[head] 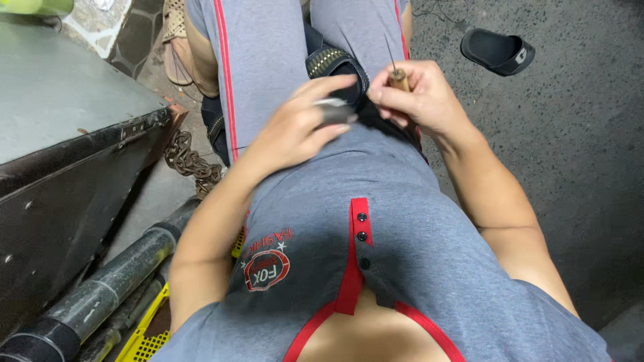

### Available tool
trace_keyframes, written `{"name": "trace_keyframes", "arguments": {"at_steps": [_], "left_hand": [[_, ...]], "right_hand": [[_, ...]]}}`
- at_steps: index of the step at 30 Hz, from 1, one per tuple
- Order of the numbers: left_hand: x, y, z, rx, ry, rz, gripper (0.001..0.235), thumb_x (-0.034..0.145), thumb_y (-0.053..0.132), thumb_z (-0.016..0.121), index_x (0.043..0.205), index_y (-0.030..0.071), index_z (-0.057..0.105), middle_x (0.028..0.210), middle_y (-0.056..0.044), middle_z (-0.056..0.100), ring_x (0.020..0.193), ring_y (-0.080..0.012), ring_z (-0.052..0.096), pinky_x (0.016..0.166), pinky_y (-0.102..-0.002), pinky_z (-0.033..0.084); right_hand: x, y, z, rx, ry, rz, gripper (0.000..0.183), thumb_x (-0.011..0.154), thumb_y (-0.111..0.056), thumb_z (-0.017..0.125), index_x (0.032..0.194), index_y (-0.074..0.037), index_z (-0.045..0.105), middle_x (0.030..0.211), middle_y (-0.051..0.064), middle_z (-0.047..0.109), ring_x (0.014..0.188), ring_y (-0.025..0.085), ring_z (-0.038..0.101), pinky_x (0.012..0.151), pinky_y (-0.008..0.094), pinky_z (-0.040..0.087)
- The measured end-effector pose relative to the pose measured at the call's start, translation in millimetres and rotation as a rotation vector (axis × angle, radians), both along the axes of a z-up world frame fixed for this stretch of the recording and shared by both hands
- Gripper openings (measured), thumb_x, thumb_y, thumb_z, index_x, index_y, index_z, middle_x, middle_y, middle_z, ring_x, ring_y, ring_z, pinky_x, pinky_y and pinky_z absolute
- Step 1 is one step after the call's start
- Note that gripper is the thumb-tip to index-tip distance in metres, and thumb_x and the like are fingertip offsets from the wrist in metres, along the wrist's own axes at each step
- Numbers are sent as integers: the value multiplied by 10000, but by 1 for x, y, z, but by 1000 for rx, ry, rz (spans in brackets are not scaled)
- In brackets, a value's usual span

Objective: The person sits on the floor and sews a black sandal using a needle and thread. They repeatedly push the needle through the sandal strap and pull the thread to secure the stitching.

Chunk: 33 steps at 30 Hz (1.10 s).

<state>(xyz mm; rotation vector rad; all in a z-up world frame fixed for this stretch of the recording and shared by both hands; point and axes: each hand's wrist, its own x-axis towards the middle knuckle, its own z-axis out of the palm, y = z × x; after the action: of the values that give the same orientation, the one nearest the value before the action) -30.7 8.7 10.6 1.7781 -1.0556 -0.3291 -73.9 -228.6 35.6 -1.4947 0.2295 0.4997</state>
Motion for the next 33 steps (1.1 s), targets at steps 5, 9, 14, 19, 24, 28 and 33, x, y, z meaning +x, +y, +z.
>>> {"name": "trace_keyframes", "arguments": {"at_steps": [5,9,14,19,24,28,33], "left_hand": [[26,-39,-28,-267,410,-181,124,957,145,613,1015,45,661,994,-72,666,950,-196,636,893,-315,482],[86,13,-43,-59,843,481,103,872,188,665,935,110,638,734,-22,669,541,-59,591,452,-167,465],[94,75,-42,465,-333,771,500,886,-131,779,1301,-19,523,1293,-249,493,1195,-447,456,966,-525,442],[43,-1,29,-117,-134,299,173,934,-97,577,1100,-77,621,1252,-225,492,1206,-393,461,1077,-498,356],[8,-28,-34,152,-220,7,650,790,224,883,1277,-78,574,1433,-282,369,1344,-445,371,1149,-545,320],[6,-34,-46,188,-237,-3,726,728,217,921,1301,-49,563,1445,-252,372,1349,-434,380,1135,-511,341],[6,-36,-52,179,-211,20,711,745,222,912,1314,-18,560,1424,-218,429,1339,-415,393,1110,-529,354]], "right_hand": [[-8,-6,5,-275,-211,-27,88,983,-151,620,1001,-73,584,644,-1,549,479,39,471,431,168,344],[-36,-24,0,-790,-651,310,379,1046,-180,467,1397,-38,446,1170,192,581,1009,343,576,837,455,480],[-58,-21,-13,-1096,-287,546,481,989,-297,482,1464,-316,412,873,81,576,788,372,626,558,537,504],[-53,-16,-18,-1128,-316,556,474,996,-284,464,1464,-326,405,892,69,623,780,380,644,510,536,496],[-51,-13,-14,-1156,-297,583,486,975,-276,456,1456,-334,415,915,71,649,767,385,653,500,545,502],[-51,-17,-15,-1168,-316,601,496,968,-274,460,1458,-337,421,874,63,627,760,361,649,482,525,502],[-47,-19,-9,-1209,-337,630,493,970,-280,465,1458,-339,434,853,62,627,703,372,645,462,518,506]]}}
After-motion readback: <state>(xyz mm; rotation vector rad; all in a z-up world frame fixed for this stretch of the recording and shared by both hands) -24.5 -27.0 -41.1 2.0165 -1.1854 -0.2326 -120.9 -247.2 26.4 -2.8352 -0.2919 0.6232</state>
